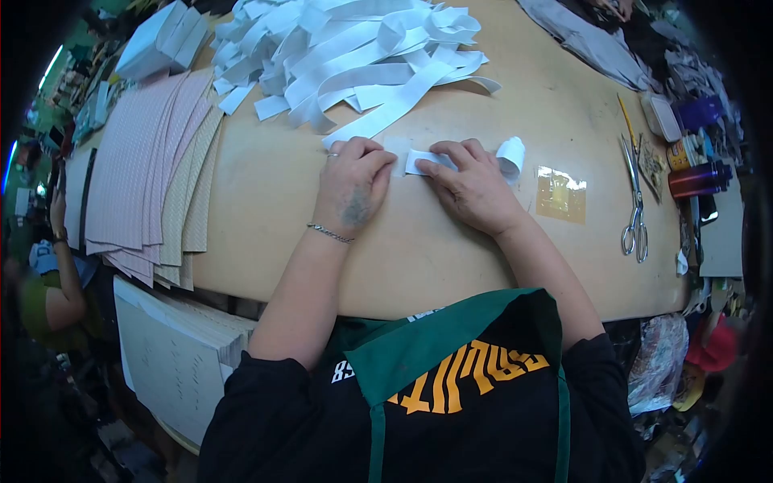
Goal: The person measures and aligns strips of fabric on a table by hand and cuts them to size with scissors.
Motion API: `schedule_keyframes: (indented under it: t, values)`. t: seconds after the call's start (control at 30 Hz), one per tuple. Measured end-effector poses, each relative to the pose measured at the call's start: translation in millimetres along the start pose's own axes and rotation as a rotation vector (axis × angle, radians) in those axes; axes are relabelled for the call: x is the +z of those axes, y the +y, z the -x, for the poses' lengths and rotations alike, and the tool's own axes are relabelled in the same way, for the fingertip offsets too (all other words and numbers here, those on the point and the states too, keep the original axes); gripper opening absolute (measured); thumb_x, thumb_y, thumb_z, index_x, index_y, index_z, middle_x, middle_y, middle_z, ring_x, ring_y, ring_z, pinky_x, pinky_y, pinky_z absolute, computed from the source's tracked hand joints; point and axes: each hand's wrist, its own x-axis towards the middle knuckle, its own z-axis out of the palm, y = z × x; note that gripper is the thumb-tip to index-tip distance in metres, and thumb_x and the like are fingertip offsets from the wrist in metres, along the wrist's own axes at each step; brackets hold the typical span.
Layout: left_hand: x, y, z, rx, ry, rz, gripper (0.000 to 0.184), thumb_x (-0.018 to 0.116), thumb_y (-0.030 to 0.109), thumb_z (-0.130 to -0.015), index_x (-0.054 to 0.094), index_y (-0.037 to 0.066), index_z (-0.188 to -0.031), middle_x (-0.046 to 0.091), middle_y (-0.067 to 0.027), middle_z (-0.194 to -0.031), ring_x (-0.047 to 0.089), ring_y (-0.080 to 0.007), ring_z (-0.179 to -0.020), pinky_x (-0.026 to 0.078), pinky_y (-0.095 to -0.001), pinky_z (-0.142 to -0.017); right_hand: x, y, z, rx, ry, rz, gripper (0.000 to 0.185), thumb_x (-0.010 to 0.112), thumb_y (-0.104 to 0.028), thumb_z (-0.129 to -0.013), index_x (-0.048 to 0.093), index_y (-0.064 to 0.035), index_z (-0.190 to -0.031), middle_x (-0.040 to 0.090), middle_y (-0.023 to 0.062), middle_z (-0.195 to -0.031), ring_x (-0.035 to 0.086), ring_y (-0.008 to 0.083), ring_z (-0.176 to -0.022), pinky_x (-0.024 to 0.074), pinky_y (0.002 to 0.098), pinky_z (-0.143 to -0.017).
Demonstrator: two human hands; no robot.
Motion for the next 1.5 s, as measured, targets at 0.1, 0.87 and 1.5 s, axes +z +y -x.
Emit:
schedule_keyframes:
  t: [0.1, 0.87, 1.5]
  values:
    - [5.3, 1.9, -0.5, -0.001, -0.018, 0.024, 0.017, 0.065, 0.001, -0.072, 0.068, 0.007, -0.087, 0.060, -0.0057, -0.090, 0.054, -0.0253, -0.088, 0.047, -0.0348, -0.076, -4.0, -1.1, -2.0, 0.021, -0.056, 0.041, 0.033, 0.050, -0.021, -0.086, 0.059, -0.0241, -0.118, 0.049, 0.0071, -0.116, 0.046, 0.0267, -0.108, 0.0377, 0.0433, -0.092]
    - [4.5, 1.1, -1.1, 0.066, -0.069, 0.010, 0.019, 0.066, 0.000, -0.071, 0.069, 0.010, -0.088, 0.060, -0.0039, -0.089, 0.054, -0.0237, -0.085, 0.047, -0.0341, -0.074, -0.3, -1.0, 0.6, 0.033, -0.043, 0.090, 0.036, 0.047, -0.018, -0.086, 0.057, -0.0253, -0.120, 0.047, 0.0084, -0.116, 0.045, 0.0270, -0.108, 0.0361, 0.0414, -0.094]
    - [8.7, 9.8, -3.2, 0.149, -0.067, -0.152, 0.026, 0.064, -0.003, -0.068, 0.071, 0.010, -0.090, 0.058, -0.0056, -0.083, 0.055, -0.0244, -0.077, 0.047, -0.0340, -0.065, -56.0, 45.3, 70.6, 0.420, 0.123, 0.425, 0.013, 0.060, -0.017, -0.081, 0.059, -0.0082, -0.090, 0.054, 0.0047, -0.112, 0.043, 0.0297, -0.119, 0.0269, 0.0615, -0.100]
